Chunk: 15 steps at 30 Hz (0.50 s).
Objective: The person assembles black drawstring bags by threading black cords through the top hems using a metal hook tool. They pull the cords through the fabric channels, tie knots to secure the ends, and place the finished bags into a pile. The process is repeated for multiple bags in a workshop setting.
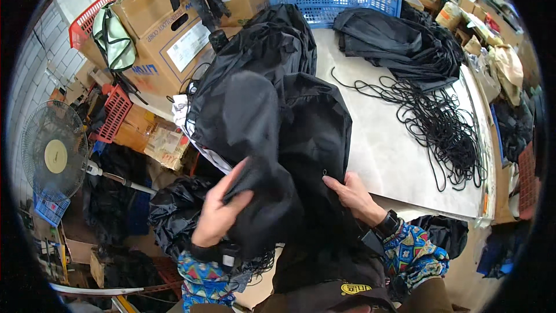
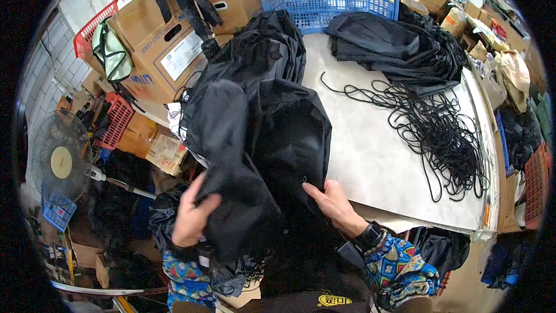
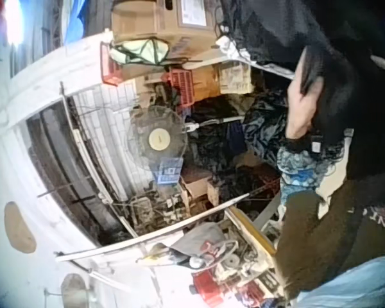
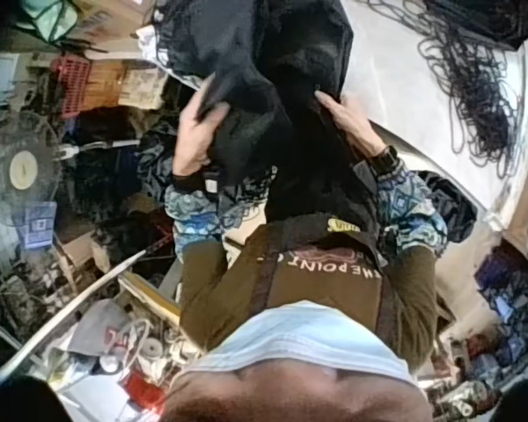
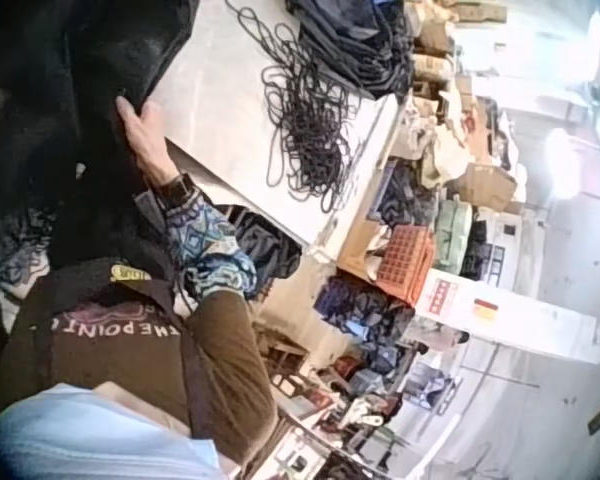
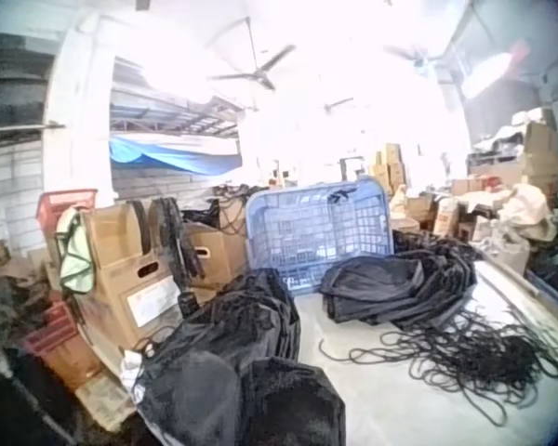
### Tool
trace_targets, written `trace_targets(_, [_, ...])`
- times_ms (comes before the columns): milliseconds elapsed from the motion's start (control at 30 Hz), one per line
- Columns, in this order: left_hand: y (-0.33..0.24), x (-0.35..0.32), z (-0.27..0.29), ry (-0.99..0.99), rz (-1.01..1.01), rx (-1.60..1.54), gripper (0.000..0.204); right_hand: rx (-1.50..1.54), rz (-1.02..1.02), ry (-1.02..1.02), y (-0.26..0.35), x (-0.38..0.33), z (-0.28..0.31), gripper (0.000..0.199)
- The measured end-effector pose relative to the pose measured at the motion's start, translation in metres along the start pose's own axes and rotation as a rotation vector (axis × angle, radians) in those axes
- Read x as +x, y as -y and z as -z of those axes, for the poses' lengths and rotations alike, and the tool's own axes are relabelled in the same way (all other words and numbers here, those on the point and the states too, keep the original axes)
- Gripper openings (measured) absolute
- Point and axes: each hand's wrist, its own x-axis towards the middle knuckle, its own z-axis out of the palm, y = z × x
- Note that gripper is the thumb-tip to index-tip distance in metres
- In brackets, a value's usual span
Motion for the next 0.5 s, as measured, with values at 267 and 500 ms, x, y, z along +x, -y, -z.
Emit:
trace_targets(267, [0.014,-0.026,0.063,-0.235,-0.101,-0.542,0.034,0.186,0.136,0.055,0.001,0.006,-0.014,0.027])
trace_targets(500, [0.067,-0.011,0.024,-0.36,0.428,-0.449,0.034,0.405,0.222,0.033,-0.018,0.005,0.0,0.021])
